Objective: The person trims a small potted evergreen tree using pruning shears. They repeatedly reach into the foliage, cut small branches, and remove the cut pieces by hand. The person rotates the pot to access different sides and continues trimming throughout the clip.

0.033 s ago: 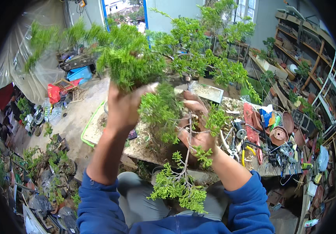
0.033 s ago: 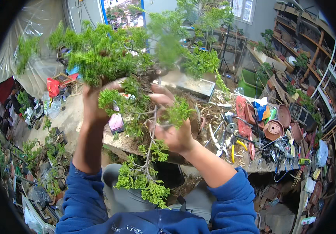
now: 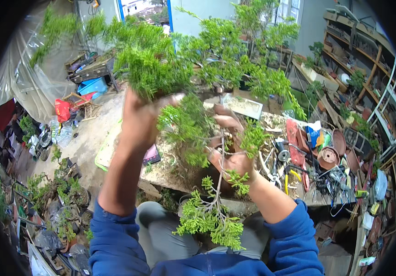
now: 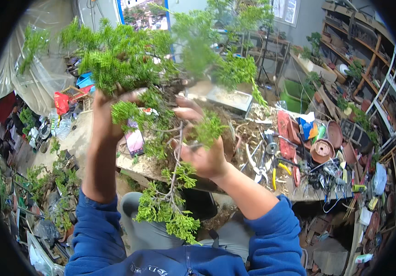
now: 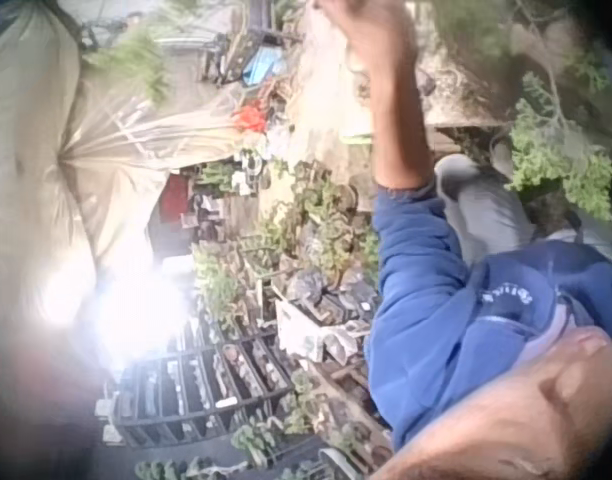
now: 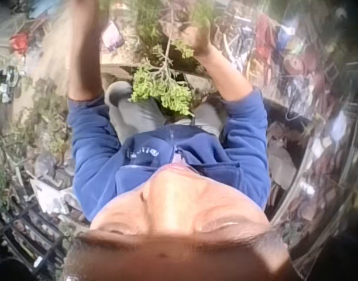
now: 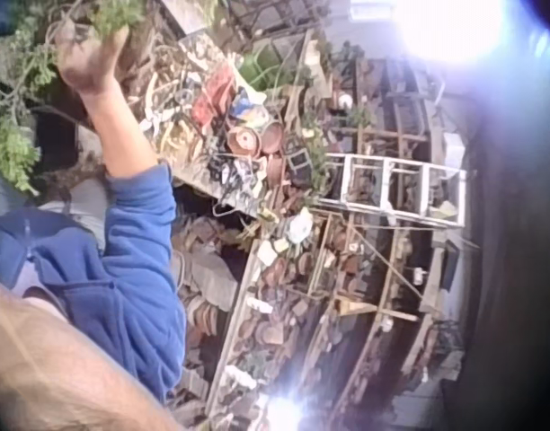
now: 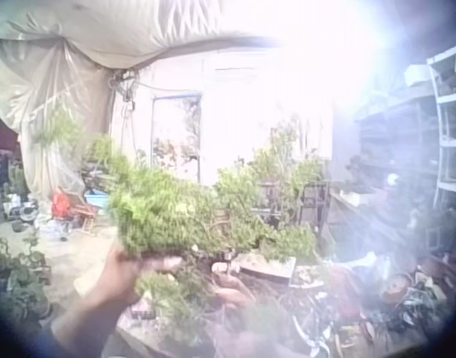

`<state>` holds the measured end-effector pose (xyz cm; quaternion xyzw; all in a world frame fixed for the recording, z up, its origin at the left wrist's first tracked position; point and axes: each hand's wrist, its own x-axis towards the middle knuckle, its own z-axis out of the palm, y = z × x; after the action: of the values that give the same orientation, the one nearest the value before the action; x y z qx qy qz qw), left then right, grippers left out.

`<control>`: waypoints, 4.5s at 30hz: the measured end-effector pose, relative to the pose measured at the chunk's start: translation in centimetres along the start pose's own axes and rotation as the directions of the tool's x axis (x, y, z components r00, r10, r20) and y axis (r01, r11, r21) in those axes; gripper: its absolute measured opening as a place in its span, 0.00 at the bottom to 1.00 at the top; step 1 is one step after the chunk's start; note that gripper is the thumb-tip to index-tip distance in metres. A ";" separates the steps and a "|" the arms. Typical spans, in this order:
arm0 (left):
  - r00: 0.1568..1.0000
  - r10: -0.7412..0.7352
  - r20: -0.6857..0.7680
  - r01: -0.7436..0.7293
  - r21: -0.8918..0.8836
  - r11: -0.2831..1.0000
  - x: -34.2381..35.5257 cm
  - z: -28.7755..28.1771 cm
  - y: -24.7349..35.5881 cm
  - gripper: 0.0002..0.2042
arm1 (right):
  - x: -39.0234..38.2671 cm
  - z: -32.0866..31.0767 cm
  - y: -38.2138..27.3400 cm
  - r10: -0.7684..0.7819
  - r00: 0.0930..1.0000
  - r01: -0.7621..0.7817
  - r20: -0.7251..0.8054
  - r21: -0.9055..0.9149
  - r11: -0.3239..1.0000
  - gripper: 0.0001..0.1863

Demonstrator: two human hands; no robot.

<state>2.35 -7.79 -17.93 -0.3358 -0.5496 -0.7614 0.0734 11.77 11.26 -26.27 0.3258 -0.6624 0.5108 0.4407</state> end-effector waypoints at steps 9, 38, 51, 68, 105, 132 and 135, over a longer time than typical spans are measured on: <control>0.946 -0.143 0.289 -0.049 0.566 0.823 5.2 -0.2 5.9 0.20 | 0.1 0.5 0.1 0.005 0.998 -0.013 -0.068 -0.121 0.993 0.31; 0.994 -0.106 -0.029 0.089 -0.346 0.934 -4.0 -5.3 1.3 0.15 | -8.5 -12.4 -3.9 0.446 0.853 -0.519 -0.272 -0.342 0.783 0.13; 0.833 0.239 0.499 -0.532 0.603 0.594 0.4 3.5 9.8 0.15 | -18.1 -23.1 -3.1 0.611 0.733 -0.424 -0.300 -0.903 0.065 0.21; 0.732 0.251 0.634 -0.681 0.697 0.224 -4.6 5.3 5.7 0.28 | -11.5 -27.2 -2.0 0.737 0.137 -0.612 -0.662 0.528 0.588 0.14; 0.847 -0.040 0.530 -0.421 0.716 0.557 -0.7 3.1 5.1 0.63 | 14.8 -7.2 -10.1 0.301 0.648 0.445 0.700 -0.669 0.595 0.31; 0.830 0.062 0.554 -0.473 0.641 0.604 -0.3 2.8 5.0 0.43 | 16.2 -8.3 -11.6 0.317 0.604 0.475 0.731 -0.650 0.593 0.31; 0.834 0.073 0.547 -0.476 0.646 0.597 -0.3 2.8 4.9 0.43 | 17.1 -8.5 -11.8 0.286 0.741 0.442 0.608 -0.761 0.475 0.27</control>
<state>6.16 -7.27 -13.73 -0.5285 -0.7569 -0.3323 0.1934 17.42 16.65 -5.21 0.2451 -0.9189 -0.0767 0.2996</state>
